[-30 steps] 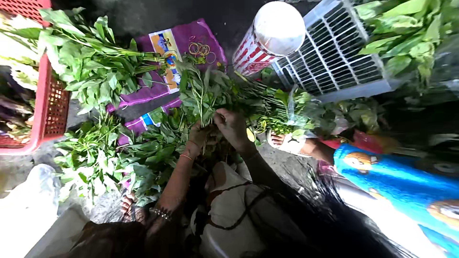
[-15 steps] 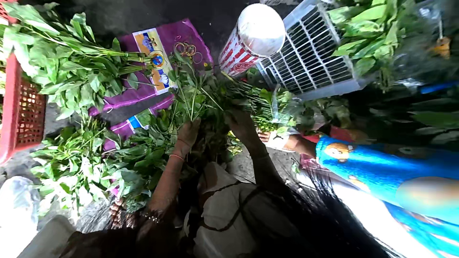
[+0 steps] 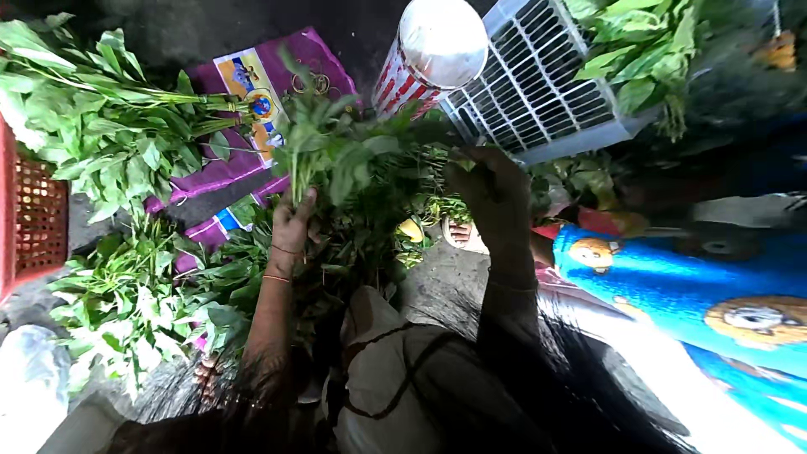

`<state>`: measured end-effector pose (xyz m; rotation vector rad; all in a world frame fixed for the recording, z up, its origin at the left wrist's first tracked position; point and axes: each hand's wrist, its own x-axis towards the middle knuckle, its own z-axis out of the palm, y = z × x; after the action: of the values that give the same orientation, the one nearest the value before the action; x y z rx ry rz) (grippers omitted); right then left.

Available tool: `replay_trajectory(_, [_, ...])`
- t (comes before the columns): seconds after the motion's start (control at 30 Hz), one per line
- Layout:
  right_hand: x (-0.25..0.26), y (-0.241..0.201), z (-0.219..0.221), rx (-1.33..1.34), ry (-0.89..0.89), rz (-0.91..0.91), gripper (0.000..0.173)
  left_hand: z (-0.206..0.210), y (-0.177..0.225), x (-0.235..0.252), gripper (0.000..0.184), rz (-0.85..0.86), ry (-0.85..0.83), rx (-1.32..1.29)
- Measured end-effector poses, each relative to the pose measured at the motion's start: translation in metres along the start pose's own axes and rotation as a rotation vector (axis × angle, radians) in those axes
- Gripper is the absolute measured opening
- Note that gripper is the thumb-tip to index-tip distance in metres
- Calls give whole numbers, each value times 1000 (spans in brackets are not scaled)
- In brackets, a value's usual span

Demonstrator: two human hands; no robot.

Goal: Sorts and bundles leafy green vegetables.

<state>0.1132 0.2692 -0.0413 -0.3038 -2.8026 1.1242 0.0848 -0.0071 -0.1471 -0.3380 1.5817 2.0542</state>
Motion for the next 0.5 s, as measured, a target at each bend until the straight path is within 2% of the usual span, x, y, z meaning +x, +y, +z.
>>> replay_trajectory(0.03, [-2, 5, 1, 74, 30, 14, 29, 0, -3, -1, 19, -12, 31, -81])
replay_trajectory(0.1, [-11, 17, 7, 166, 28, 153, 30, 4, -9, -4, 24, -121, 143, -164])
replay_trajectory(0.17, [-21, 32, 21, 97, -108, 342, 36, 8, -14, -5, 33, -266, 239, -127])
replay_trajectory(0.23, [-27, 37, 45, 99, -275, 479, 37, 15, -20, -4, 31, -375, 275, -86])
replay_trajectory(0.27, [-33, 33, 60, 184, -272, 524, 34, 20, -23, -4, 28, -405, 282, -103])
replay_trajectory(0.37, [-51, 6, 101, 588, -101, 650, 30, 25, -35, -9, 21, -410, 182, -256])
replay_trajectory(0.43, [-53, 7, 122, 546, -71, 547, 32, 24, -39, -8, 16, -378, 111, -345])
replay_trajectory(0.5, [-53, 9, 132, 284, -183, 368, 35, 20, -41, -9, 13, -344, 39, -379])
